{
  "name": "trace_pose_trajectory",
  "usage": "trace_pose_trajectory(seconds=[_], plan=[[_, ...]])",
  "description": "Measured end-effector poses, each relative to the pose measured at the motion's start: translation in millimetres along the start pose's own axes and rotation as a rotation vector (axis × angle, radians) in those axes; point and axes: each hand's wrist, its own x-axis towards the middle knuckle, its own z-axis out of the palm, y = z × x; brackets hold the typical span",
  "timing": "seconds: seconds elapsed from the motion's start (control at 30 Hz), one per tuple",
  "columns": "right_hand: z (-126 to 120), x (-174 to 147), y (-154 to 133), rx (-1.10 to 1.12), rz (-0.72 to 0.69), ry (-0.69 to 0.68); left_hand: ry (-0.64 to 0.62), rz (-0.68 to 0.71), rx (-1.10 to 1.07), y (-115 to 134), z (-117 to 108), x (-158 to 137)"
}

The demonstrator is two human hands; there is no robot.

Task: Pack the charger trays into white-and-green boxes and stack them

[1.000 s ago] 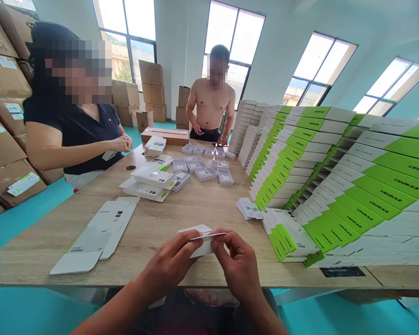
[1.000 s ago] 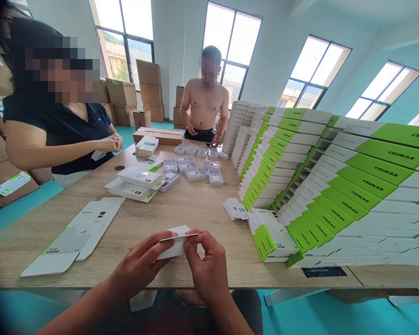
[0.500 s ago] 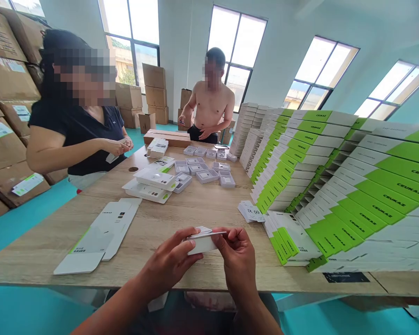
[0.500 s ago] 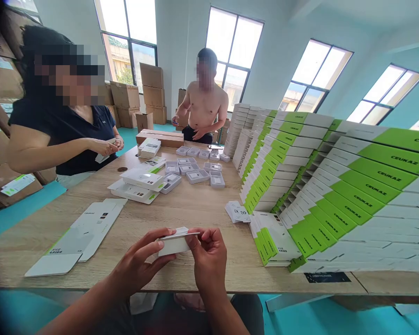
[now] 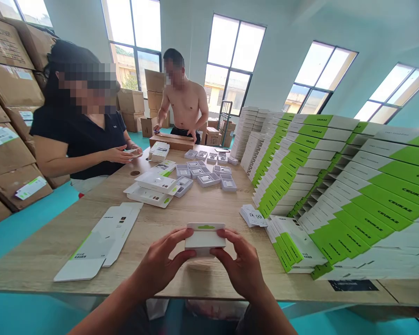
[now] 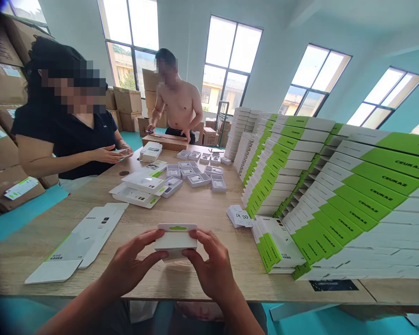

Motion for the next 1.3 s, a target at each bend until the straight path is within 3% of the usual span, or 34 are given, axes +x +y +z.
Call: trace_pose_trajectory(seconds=[0.13, 0.23, 0.3, 0.37, 0.43, 0.5, 0.6, 0.73, 0.77, 0.83, 1.0, 1.13, 1.23, 1.3], plan=[[-9, 3, -2, 0.010, 0.064, -0.031, -0.064, -0.173, -0.203, 0, -1, 2], [-9, 3, -2, 0.150, 0.266, 0.001, -0.126, -0.277, -0.431, -2, -2, 4], [-2, 3, 1, 0.336, 0.444, 0.002, -0.151, -0.204, -0.397, -6, 0, 4], [7, 3, 9, 0.384, 0.543, -0.054, -0.219, -0.022, -0.226, -13, 5, 2], [9, 7, 26, 0.140, 0.542, -0.138, -0.325, 0.122, -0.119, -24, 14, 2], [-4, 15, 49, -0.199, 0.511, -0.183, -0.350, 0.125, -0.156, -38, 24, 6], [-44, 33, 86, -0.539, 0.540, -0.155, -0.212, -0.091, -0.287, -59, 36, 16], [-85, 52, 119, -0.884, 0.624, -0.192, -0.091, -0.636, -0.297, -78, 48, 25], [-88, 53, 123, -0.944, 0.632, -0.217, -0.079, -0.707, -0.288, -81, 50, 25], [-89, 53, 128, -1.042, 0.628, -0.261, -0.089, -0.700, -0.309, -84, 51, 22], [-93, 49, 123, -1.163, 0.523, -0.243, -0.162, -0.498, -0.434, -86, 50, 13], [-96, 43, 95, -1.136, 0.372, -0.083, -0.079, -0.473, -0.335, -89, 49, 13], [-83, 39, 57, -0.874, 0.045, 0.091, 0.019, -0.476, -0.264, -90, 48, 17], [-67, 40, 30, -0.656, -0.276, 0.081, 0.034, -0.451, -0.257, -90, 48, 20]])
